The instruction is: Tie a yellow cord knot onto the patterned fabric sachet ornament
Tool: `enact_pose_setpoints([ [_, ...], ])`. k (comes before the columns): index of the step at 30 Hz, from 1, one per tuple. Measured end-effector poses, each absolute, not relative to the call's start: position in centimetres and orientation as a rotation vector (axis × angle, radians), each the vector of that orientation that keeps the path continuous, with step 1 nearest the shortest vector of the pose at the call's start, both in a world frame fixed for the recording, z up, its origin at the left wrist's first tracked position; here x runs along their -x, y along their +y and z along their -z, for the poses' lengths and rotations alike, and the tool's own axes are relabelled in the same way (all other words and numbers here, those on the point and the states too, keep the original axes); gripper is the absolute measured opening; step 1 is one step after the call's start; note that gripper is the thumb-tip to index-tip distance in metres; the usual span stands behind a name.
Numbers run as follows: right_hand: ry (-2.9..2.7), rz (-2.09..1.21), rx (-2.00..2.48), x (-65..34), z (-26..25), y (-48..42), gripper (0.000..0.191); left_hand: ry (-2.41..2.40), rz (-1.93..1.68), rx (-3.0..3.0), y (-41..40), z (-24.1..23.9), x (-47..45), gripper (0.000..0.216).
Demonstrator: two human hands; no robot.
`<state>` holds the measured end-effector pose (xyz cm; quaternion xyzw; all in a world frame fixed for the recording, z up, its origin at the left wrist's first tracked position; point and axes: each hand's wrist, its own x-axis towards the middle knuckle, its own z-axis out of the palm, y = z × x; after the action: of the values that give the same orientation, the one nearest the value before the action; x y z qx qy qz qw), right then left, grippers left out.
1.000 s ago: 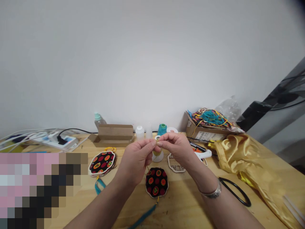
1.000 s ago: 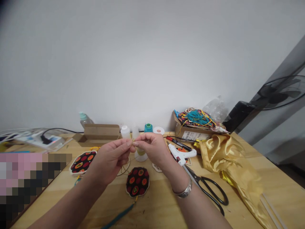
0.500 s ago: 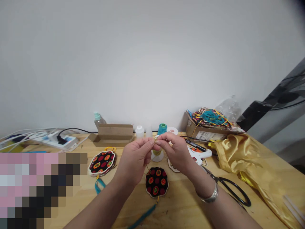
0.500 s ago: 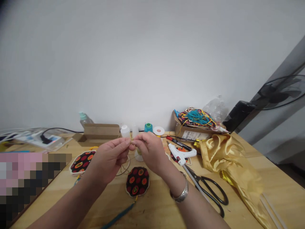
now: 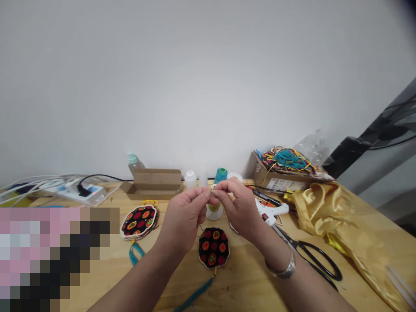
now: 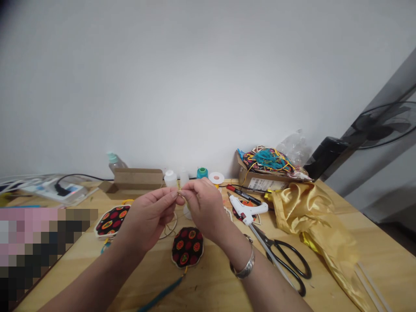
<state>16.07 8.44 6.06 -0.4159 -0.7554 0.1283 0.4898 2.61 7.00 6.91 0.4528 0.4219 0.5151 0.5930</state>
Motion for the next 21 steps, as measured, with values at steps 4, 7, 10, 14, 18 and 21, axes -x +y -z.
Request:
enact_pose_setpoints([
  [4, -1.832, -0.304, 1.002, -16.02, -6.09, 8.43, 0.013, 1.021, -1.214, -1.09, 6.97, -6.92, -2.66, 0.023],
  [7, -1.843, -0.303, 0.992, -16.05, -6.12, 8.47, 0.013, 1.032, -1.221, -1.104, 6.89, -6.96, -2.7, 0.023],
  [10, -1.859, -0.305, 0.983, -16.1, -6.16, 8.46, 0.014, 1.038, -1.22, -1.121, 6.88, -6.96, -2.7, 0.023],
  [14, -1.871, -0.303, 0.982, -16.1, -6.21, 8.42, 0.015, 1.048, -1.225, -1.142, 6.94, -6.84, -2.69, 0.024],
  [18, -1.871, -0.294, 0.992, -16.18, -6.23, 8.48, 0.013, 1.086, -1.236, -1.168, 6.9, -6.96, -2.78, 0.022],
  [21, -1.884, -0.29, 0.981, -16.35, -6.34, 8.53, 0.013, 1.168, -1.248, -1.238, 6.73, -7.29, -2.86, 0.022],
])
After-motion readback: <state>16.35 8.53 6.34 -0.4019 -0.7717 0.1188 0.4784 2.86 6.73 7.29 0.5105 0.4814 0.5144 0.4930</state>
